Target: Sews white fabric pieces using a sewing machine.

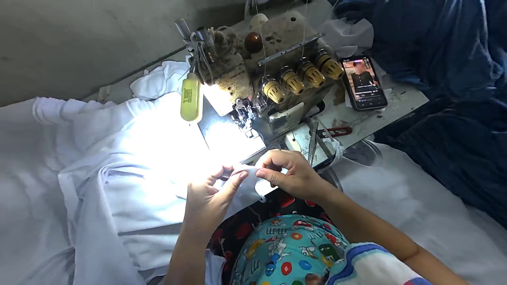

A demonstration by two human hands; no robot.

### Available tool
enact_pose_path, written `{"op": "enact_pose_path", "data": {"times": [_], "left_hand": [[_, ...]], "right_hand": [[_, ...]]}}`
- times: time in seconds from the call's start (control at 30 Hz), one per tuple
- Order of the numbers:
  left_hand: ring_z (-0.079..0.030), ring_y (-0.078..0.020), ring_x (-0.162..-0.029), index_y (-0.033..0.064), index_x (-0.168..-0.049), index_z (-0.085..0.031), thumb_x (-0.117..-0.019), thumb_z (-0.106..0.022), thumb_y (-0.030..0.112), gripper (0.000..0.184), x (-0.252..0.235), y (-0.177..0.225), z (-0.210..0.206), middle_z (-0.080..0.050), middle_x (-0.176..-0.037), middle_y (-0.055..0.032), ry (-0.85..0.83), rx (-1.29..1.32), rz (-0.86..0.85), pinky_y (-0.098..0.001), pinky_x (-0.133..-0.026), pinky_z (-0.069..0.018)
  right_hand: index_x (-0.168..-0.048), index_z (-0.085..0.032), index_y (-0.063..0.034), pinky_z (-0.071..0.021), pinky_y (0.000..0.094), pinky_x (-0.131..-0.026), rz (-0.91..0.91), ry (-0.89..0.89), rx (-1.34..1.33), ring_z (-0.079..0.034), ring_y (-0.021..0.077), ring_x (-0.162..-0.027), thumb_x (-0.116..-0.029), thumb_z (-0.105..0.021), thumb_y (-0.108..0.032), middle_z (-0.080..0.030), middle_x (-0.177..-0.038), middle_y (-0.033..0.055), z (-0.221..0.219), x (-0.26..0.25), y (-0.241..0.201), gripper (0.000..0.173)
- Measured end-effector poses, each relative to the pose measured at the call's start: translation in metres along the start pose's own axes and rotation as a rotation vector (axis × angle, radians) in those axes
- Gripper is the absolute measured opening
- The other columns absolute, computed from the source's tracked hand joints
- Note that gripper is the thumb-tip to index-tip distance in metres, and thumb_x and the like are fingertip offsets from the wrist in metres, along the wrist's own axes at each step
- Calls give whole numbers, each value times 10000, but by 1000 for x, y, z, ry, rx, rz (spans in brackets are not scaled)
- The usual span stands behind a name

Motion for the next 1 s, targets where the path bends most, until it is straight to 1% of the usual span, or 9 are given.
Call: {"op": "enact_pose_path", "data": {"times": [0.17, 0.23, 0.3, 0.47, 0.6, 0.7, 0.87, 0.93, 1.0], "left_hand": [[-663, 60, -817, 82, -956, -704, -909, -688, 90, 50, -2, 2, -3, -718, -888, 111, -21, 16, 8, -117, -772, -560], [-665, 67, -818, 58, -969, -734, -921, -688, 97, 77, -3, 4, -2, -734, -897, 96, -34, 9, 6, -108, -774, -554], [-656, 78, -806, 61, -959, -740, -942, -680, 131, 94, -2, 4, -1, -730, -880, 103, -34, -4, 0, -101, -770, -547], [-642, 82, -755, 91, -917, -711, -915, -707, 133, 42, -2, 4, 0, -706, -829, 126, 20, -15, 28, -100, -720, -541], [-635, 54, -762, 52, -960, -682, -883, -706, 21, 86, -5, 1, -4, -704, -857, 79, 21, 14, 31, -120, -707, -537], [-625, 50, -761, 46, -1008, -683, -919, -690, 47, 89, -7, -3, -5, -698, -865, 64, -6, -7, 49, -123, -705, -526], [-570, 63, -641, 73, -876, -694, -936, -707, 87, 63, -5, -5, -3, -634, -725, 88, 17, -8, 134, -108, -602, -487], [-570, 60, -635, 77, -875, -694, -922, -720, 72, 54, -5, -5, -3, -639, -720, 89, 31, 15, 157, -109, -593, -480], [-606, 48, -664, 66, -897, -707, -913, -722, 44, 31, -5, -5, -3, -670, -752, 75, 40, 36, 155, -121, -625, -516]], "right_hand": [[-931, -663, -12, -503, 112, -607, -64, -2, -82, -573, -62, -645, -978, -641, -125, -654, -794, -36, 1, -1, -4, 125], [-1002, -662, -5, -514, 113, -594, -91, 12, -113, -592, -57, -645, -964, -643, -80, -685, -839, -30, 2, -2, -5, 86], [-1051, -695, 19, -513, 110, -599, -105, 15, -104, -597, -60, -659, -968, -635, -75, -707, -878, -17, 2, -2, -5, 139], [-945, -719, -27, -493, 93, -593, -75, 26, -76, -579, -80, -646, -965, -668, -125, -689, -805, -57, 3, -2, -3, 112], [-958, -691, -56, -487, 106, -577, -65, 29, -24, -556, -62, -624, -983, -649, -162, -643, -777, -66, 1, -2, 4, 117], [-959, -680, -57, -493, 104, -570, -82, 43, -6, -563, -62, -613, -976, -655, -154, -640, -765, -69, 0, -1, 4, 102], [-958, -672, -79, -486, 98, -549, -115, 88, -18, -567, -61, -597, -963, -661, -123, -648, -758, -81, 1, 0, 3, 45], [-964, -668, -80, -489, 99, -547, -118, 108, -24, -569, -59, -599, -958, -664, -109, -653, -773, -79, 1, 0, 3, 30], [-986, -665, -78, -488, 96, -547, -115, 131, -28, -572, -55, -601, -948, -669, -92, -660, -787, -73, 0, 0, 3, 41]]}}
Point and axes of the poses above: each hand's wrist, its own x-axis away from the middle knuckle, its own z-axis out of the back of the hand, y = z × x, the point moved 4 cm from there along -x, towards the middle knuckle
